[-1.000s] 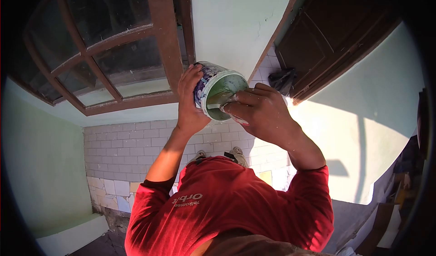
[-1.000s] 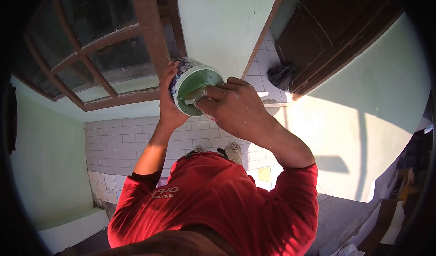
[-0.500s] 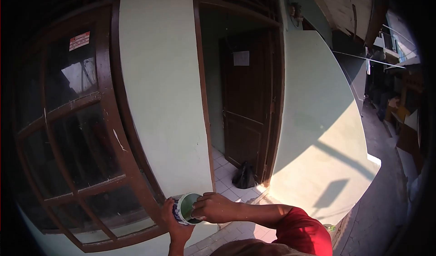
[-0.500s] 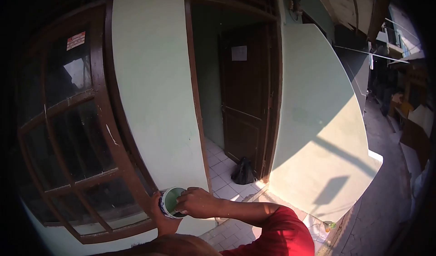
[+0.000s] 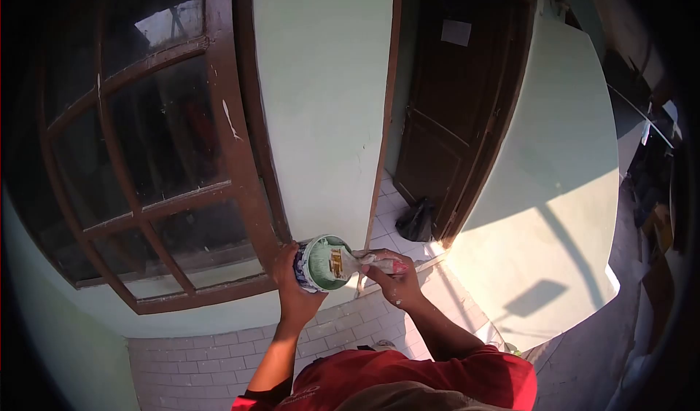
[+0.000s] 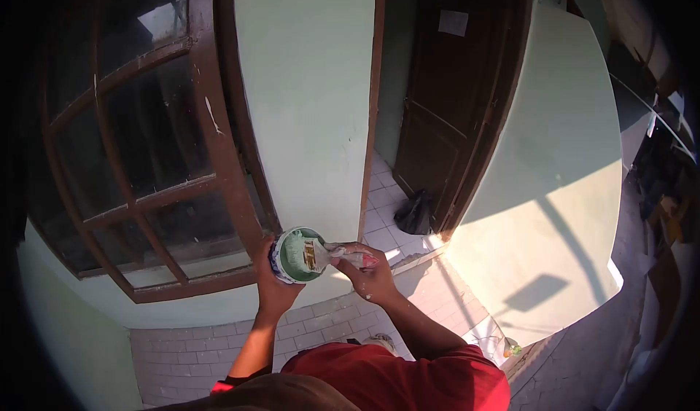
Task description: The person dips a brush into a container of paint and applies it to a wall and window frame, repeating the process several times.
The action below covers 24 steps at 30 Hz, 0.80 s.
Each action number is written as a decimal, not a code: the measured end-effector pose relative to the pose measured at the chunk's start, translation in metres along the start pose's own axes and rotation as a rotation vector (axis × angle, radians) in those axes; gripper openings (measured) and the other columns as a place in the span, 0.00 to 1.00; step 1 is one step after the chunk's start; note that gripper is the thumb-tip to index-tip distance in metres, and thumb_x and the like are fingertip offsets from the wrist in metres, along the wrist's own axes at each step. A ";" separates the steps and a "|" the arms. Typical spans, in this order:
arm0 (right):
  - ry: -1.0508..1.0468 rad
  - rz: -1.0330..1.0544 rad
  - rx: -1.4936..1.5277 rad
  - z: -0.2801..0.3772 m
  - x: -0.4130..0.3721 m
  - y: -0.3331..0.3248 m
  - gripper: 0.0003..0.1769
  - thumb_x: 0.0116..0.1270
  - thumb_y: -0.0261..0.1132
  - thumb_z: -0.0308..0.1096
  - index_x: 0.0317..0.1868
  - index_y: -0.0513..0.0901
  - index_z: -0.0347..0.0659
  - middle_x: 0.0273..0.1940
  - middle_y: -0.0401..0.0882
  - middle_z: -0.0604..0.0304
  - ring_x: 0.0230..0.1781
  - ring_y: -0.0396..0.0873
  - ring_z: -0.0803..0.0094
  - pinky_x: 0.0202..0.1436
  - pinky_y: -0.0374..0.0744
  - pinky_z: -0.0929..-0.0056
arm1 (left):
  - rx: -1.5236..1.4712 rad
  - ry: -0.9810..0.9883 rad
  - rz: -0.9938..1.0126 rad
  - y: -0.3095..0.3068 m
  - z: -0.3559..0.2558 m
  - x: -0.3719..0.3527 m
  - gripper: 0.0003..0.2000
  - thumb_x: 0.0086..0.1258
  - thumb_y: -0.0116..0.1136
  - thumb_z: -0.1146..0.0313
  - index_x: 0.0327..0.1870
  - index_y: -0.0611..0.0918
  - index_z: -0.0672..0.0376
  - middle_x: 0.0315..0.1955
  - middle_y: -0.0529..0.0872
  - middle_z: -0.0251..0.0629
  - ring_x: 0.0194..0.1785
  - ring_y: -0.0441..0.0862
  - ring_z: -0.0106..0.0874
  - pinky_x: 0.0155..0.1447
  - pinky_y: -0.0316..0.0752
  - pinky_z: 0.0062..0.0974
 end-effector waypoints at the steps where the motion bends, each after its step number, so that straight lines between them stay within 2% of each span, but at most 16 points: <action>1: 0.051 -0.038 0.006 0.001 -0.003 0.001 0.14 0.71 0.74 0.25 0.56 0.87 0.33 0.51 0.91 0.56 0.48 0.87 0.77 0.54 0.83 0.77 | 0.028 0.015 -0.003 -0.004 -0.004 0.000 0.54 0.40 0.85 0.74 0.76 0.67 0.61 0.70 0.73 0.52 0.75 0.69 0.53 0.80 0.60 0.50; 2: 0.083 -0.057 -0.052 -0.007 -0.008 -0.002 0.16 0.67 0.78 0.25 0.54 0.87 0.33 0.50 0.91 0.57 0.48 0.87 0.76 0.54 0.84 0.76 | -0.005 -0.005 -0.004 -0.005 -0.004 -0.002 0.53 0.40 0.85 0.74 0.75 0.67 0.60 0.71 0.73 0.52 0.75 0.69 0.53 0.79 0.61 0.49; 3: 0.175 -0.081 -0.017 -0.006 -0.012 -0.001 0.16 0.64 0.80 0.24 0.50 0.86 0.33 0.49 0.91 0.57 0.47 0.87 0.76 0.53 0.84 0.76 | 0.044 0.011 0.025 -0.007 -0.009 -0.001 0.54 0.46 0.88 0.75 0.78 0.64 0.60 0.69 0.71 0.49 0.71 0.74 0.45 0.76 0.69 0.41; 4: 0.192 -0.106 0.000 -0.013 -0.016 -0.004 0.15 0.63 0.80 0.23 0.47 0.85 0.34 0.48 0.90 0.57 0.46 0.86 0.76 0.52 0.85 0.75 | 0.072 -0.015 0.043 -0.008 -0.010 -0.003 0.55 0.45 0.88 0.74 0.78 0.64 0.60 0.69 0.71 0.50 0.72 0.74 0.45 0.76 0.69 0.41; 5: 0.203 -0.138 0.011 -0.020 -0.020 -0.006 0.14 0.63 0.80 0.23 0.45 0.84 0.35 0.47 0.90 0.58 0.46 0.86 0.76 0.52 0.85 0.75 | 0.084 -0.063 0.027 -0.008 -0.008 -0.007 0.53 0.41 0.86 0.72 0.75 0.68 0.60 0.71 0.73 0.51 0.74 0.70 0.52 0.78 0.60 0.48; 7: 0.176 -0.232 0.177 -0.029 -0.025 -0.008 0.16 0.62 0.81 0.22 0.42 0.80 0.39 0.43 0.89 0.59 0.44 0.85 0.76 0.51 0.84 0.73 | 0.054 -0.087 0.057 -0.006 -0.008 -0.010 0.52 0.42 0.86 0.72 0.75 0.68 0.60 0.71 0.73 0.51 0.74 0.70 0.51 0.78 0.60 0.48; 9: 0.178 -0.225 0.456 -0.040 -0.025 -0.008 0.16 0.65 0.77 0.19 0.44 0.77 0.42 0.41 0.87 0.60 0.39 0.86 0.71 0.49 0.84 0.69 | 0.033 -0.136 0.076 -0.004 -0.006 -0.013 0.52 0.43 0.85 0.72 0.75 0.68 0.60 0.70 0.74 0.50 0.74 0.70 0.51 0.78 0.61 0.47; 12: 0.251 -0.273 0.581 -0.039 -0.025 -0.002 0.14 0.68 0.75 0.21 0.45 0.77 0.42 0.40 0.86 0.60 0.36 0.86 0.71 0.46 0.84 0.69 | 0.000 -0.181 0.084 -0.001 -0.004 -0.013 0.52 0.43 0.85 0.72 0.75 0.68 0.59 0.69 0.74 0.49 0.72 0.71 0.50 0.77 0.62 0.47; 14: 0.291 -0.323 0.727 -0.040 -0.026 0.001 0.12 0.72 0.74 0.27 0.46 0.77 0.42 0.39 0.86 0.61 0.35 0.86 0.72 0.44 0.84 0.70 | -0.027 -0.181 0.071 -0.001 -0.006 -0.014 0.52 0.43 0.84 0.73 0.75 0.67 0.59 0.67 0.75 0.48 0.70 0.73 0.48 0.76 0.63 0.46; 15: 0.299 -0.325 0.728 -0.044 -0.026 -0.001 0.12 0.72 0.74 0.27 0.46 0.77 0.42 0.39 0.86 0.61 0.35 0.86 0.72 0.44 0.84 0.70 | -0.025 -0.189 0.074 -0.001 -0.005 -0.015 0.52 0.43 0.84 0.73 0.75 0.67 0.59 0.67 0.75 0.48 0.70 0.73 0.48 0.76 0.63 0.46; 18: 0.478 -0.312 0.920 -0.073 -0.030 -0.001 0.10 0.78 0.70 0.38 0.48 0.79 0.43 0.38 0.85 0.61 0.34 0.84 0.74 0.42 0.85 0.73 | -0.085 -0.210 0.080 0.002 -0.002 -0.019 0.52 0.43 0.83 0.75 0.76 0.67 0.59 0.67 0.76 0.48 0.71 0.73 0.48 0.76 0.62 0.45; 24: 0.603 -0.317 1.109 -0.087 -0.026 0.005 0.13 0.80 0.68 0.41 0.53 0.81 0.41 0.35 0.85 0.63 0.32 0.83 0.74 0.44 0.86 0.73 | -0.175 -0.303 0.088 0.005 0.010 -0.032 0.53 0.43 0.81 0.77 0.77 0.66 0.60 0.67 0.76 0.49 0.72 0.73 0.49 0.77 0.64 0.46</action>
Point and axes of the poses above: each hand's wrist, its own x-axis towards the middle knuckle, its own y-axis out of the palm, z = x × y, the point moved 6 cm from there along x, towards the middle knuckle
